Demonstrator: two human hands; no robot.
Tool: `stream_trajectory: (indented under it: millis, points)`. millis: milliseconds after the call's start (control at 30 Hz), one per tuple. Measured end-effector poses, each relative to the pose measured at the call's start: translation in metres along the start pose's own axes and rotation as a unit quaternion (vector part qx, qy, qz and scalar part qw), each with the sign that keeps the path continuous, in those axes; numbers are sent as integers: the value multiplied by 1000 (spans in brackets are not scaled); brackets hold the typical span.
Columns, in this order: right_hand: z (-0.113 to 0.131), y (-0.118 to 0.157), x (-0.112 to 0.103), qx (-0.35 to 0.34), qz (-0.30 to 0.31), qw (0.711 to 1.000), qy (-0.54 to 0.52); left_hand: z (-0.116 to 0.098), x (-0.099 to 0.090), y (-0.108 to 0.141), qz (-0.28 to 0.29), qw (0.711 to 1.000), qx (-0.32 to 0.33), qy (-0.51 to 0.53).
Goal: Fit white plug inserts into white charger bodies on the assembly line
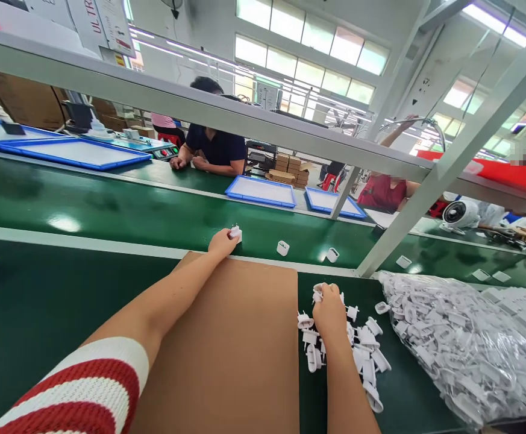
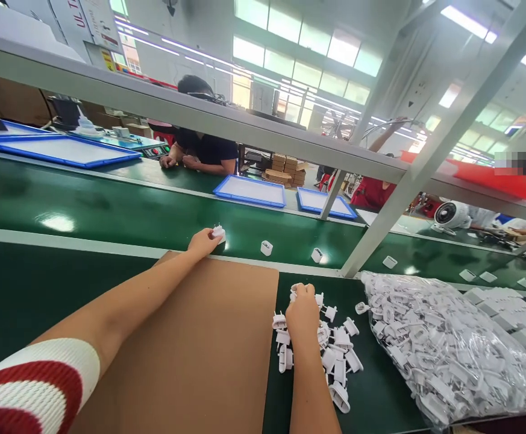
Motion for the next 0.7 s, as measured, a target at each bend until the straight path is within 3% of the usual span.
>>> stream_trajectory:
  millis: [100,167,200,267,333,433,500,600,700]
  points:
    - [17,6,6,-62,-13,985,-160,-11,-8,7,-109,993,28,-28]
    - [33,14,15,-92,31,962,-255,-35,-1,18,-143,980,134,-46]
    - [41,19,20,-102,60,951,-285,-50,12,24,-114,972,200,-52]
    - [57,29,27,-124,113,940,-297,-72,49,35,17,953,297,-55]
    - [73,38,29,-176,142,944,-239,-84,81,43,136,935,324,-55]
    - [89,50,27,-258,132,949,-124,-92,101,44,190,930,309,-52]
    - [92,54,27,-273,122,948,-112,-97,100,44,187,935,298,-47]
    - [91,54,32,-252,130,938,-201,-100,84,52,167,940,295,-32]
    - [78,43,39,-139,148,909,-365,-95,62,80,171,936,308,-8]
Point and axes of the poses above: each hand's wrist, its own y-axis away from the middle knuckle, its own x-axis out of the palm, z = x × y, the point moved 8 cm from there along -y, towards the middle knuckle, and after that the axes turned 6 degrees about y, right-handed, at the moved point
